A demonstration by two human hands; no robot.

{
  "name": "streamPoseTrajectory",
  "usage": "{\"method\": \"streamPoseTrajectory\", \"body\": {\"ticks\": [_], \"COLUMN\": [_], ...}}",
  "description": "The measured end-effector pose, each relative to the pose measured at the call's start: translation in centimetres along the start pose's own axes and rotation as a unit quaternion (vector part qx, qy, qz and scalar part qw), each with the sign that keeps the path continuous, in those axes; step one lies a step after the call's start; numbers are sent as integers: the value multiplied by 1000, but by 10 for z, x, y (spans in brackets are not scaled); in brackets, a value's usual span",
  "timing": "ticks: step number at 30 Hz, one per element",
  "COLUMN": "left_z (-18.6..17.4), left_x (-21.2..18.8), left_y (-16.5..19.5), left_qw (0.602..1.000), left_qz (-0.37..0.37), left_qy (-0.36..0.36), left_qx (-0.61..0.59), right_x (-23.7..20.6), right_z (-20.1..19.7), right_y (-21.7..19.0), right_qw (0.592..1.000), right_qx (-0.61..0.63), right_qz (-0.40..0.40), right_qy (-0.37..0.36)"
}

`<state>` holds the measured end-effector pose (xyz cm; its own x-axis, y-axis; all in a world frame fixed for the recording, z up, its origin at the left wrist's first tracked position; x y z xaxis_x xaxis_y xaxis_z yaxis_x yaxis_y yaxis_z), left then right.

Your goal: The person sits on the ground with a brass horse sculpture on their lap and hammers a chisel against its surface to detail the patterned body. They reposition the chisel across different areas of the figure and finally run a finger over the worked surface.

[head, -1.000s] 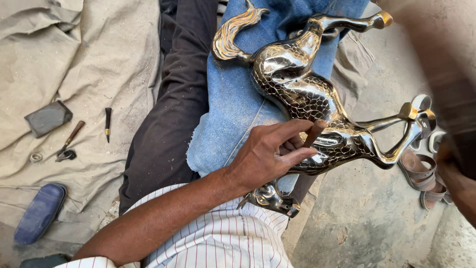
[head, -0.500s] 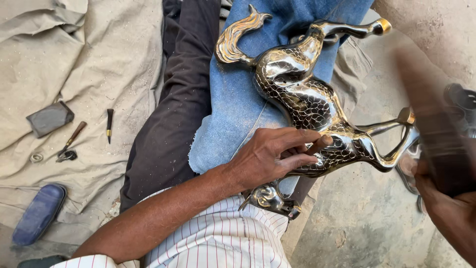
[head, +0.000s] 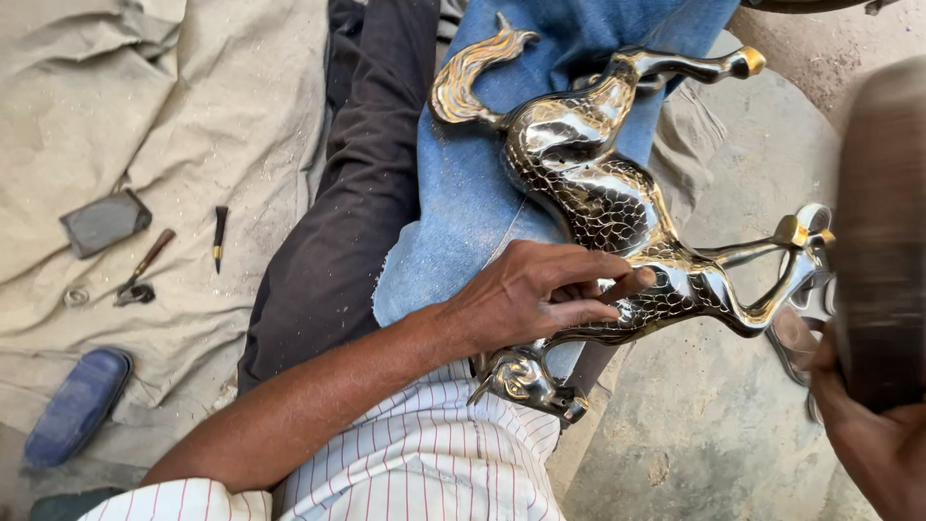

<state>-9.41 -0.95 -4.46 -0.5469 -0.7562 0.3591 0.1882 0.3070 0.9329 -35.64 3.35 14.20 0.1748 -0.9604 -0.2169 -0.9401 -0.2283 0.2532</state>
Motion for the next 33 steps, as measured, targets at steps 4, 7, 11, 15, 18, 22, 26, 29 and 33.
{"method": "streamPoseTrajectory", "body": {"ticks": [4, 7, 11, 15, 18, 22, 26, 29, 33], "left_z": [-5, -6, -4, -3, -3, -5, -4, -4, -6], "left_x": [2, -1, 0, 2, 1, -1, 1, 2, 2], "left_y": [3, 4, 2, -4, -5, -6, -8, -9, -11], "left_qw": [1000, 999, 998, 1000, 999, 998, 997, 997, 998], "left_qz": [25, 43, 61, 25, 46, 63, 70, 71, 45], "left_qy": [-11, -4, -5, 1, -14, -27, -25, -16, -39], "left_qx": [-1, -10, 0, -2, 0, 2, -29, 21, 15], "right_x": [-6, -9, -10, -19, -34, -46, -45, -46, -44], "right_z": [11, 21, 27, 34, 43, 52, 59, 60, 58], "right_y": [1, 10, 29, 36, 36, 39, 49, 54, 48], "right_qw": [988, 979, 989, 988, 979, 981, 973, 984, 974], "right_qx": [149, 197, 128, 144, 182, 177, 221, 111, 207], "right_qz": [18, 43, 68, 63, 91, 64, 58, 137, 93], "right_qy": [39, 24, 8, -4, 11, 45, 18, 3, 23]}}
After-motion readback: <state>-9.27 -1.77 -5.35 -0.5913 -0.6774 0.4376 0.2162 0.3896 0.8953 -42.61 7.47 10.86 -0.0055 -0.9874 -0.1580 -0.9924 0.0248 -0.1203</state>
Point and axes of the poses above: each hand's wrist, its own x-axis towards the middle knuckle, its own z-axis out of the palm, y = z × x, the point moved 3 cm from there along x, towards the middle knuckle, and after that the axes turned 10 degrees about -y, right-handed, at the moved point
